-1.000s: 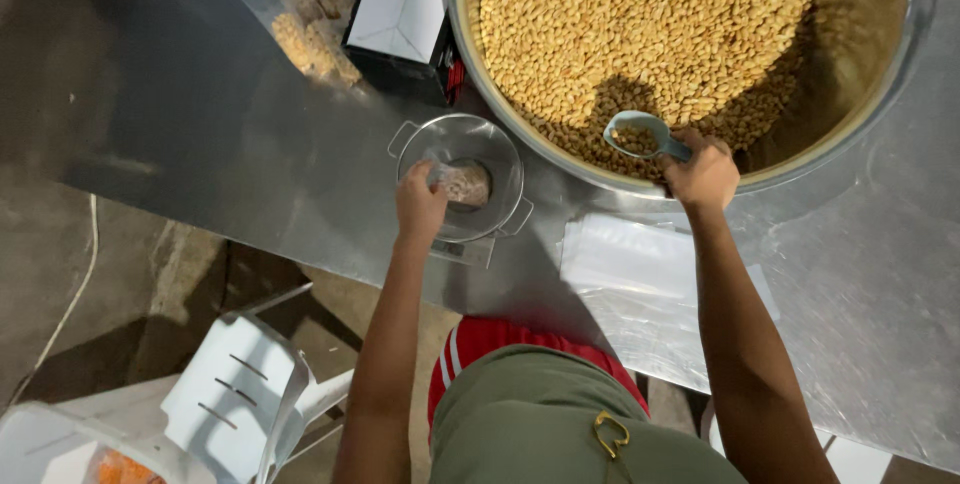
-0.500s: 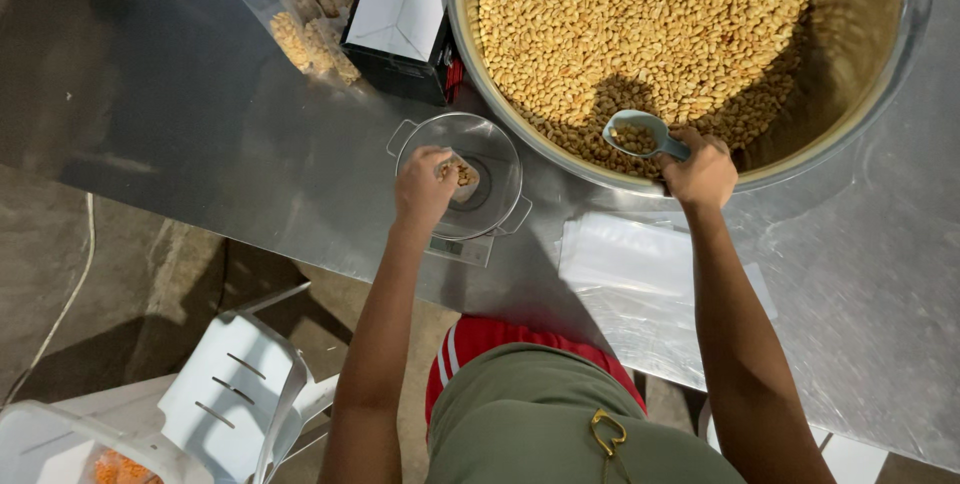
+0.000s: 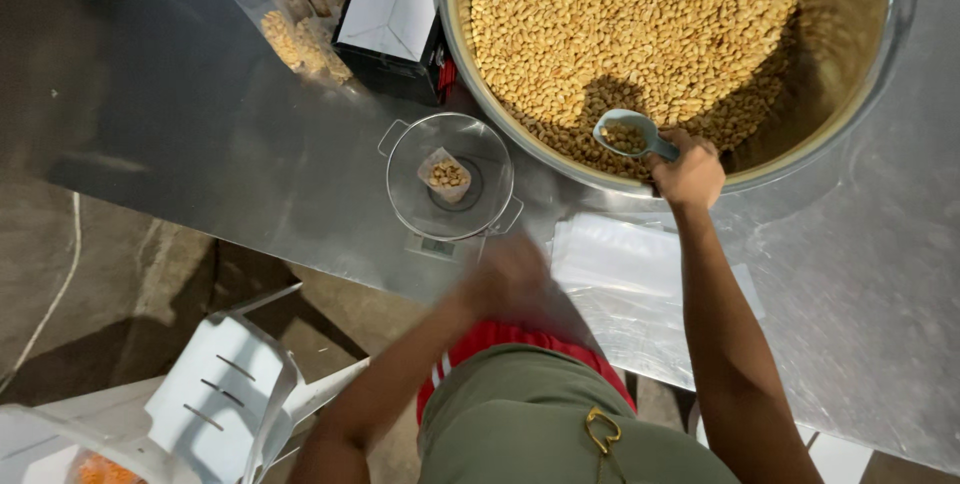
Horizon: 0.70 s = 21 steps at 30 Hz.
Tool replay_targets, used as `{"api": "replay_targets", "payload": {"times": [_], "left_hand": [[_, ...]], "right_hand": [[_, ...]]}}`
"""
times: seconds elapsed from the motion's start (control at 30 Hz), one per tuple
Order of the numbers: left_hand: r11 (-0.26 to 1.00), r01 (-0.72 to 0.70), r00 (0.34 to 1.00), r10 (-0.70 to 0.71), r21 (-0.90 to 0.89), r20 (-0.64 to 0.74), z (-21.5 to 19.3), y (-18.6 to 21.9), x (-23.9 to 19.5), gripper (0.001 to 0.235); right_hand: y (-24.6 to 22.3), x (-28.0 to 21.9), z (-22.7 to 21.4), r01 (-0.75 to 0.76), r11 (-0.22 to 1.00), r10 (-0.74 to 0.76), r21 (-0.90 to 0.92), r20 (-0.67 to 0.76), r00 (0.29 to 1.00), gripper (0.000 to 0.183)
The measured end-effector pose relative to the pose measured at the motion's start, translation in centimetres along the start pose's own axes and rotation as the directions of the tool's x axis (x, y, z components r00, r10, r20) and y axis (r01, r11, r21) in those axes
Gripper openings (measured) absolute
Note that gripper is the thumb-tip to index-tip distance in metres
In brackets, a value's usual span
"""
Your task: The person scoops peanuts from a large metal bowl using a plastic scoop and pours them into small plastic bags placed on a digital scale. The person repeatedly fills, weighs, and sets aside the bags on a stainless steel table.
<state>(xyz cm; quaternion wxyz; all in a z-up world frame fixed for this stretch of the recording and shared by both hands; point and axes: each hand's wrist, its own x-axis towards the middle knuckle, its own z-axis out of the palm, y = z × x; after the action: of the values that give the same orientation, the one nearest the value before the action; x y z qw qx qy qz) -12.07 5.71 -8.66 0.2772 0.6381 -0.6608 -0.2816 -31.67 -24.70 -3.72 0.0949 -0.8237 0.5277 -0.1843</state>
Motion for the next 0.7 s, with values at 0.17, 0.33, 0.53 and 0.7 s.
{"api": "replay_targets", "payload": {"times": [0.17,0.33,0.53,0.7], "left_hand": [[0.87,0.202,0.975,-0.136,0.45,-0.175,12.1,-4.8,4.1,0.056],[0.778,0.517,0.837,-0.369,0.358,-0.404,14.7,-9.2,8.7,0.065],[0.645,0.611,0.758,-0.311,0.459,-0.573,14.8,-9.2,9.3,0.043],[0.625,0.621,0.78,-0.432,0.473,-0.453,15.0,-8.7,9.0,0.053]], "right_hand": [[0.0,-0.1,0.1,0.033,0.999,-0.032,0.018,-0.015,0.999,0.037],[0.5,0.0,0.1,0.048,0.999,-0.047,0.025,-0.036,0.998,0.038],[0.9,0.3,0.2,0.101,0.994,-0.099,0.051,-0.032,0.995,0.038],[0.9,0.3,0.2,0.088,0.994,-0.088,0.061,-0.011,0.996,0.038]]}}
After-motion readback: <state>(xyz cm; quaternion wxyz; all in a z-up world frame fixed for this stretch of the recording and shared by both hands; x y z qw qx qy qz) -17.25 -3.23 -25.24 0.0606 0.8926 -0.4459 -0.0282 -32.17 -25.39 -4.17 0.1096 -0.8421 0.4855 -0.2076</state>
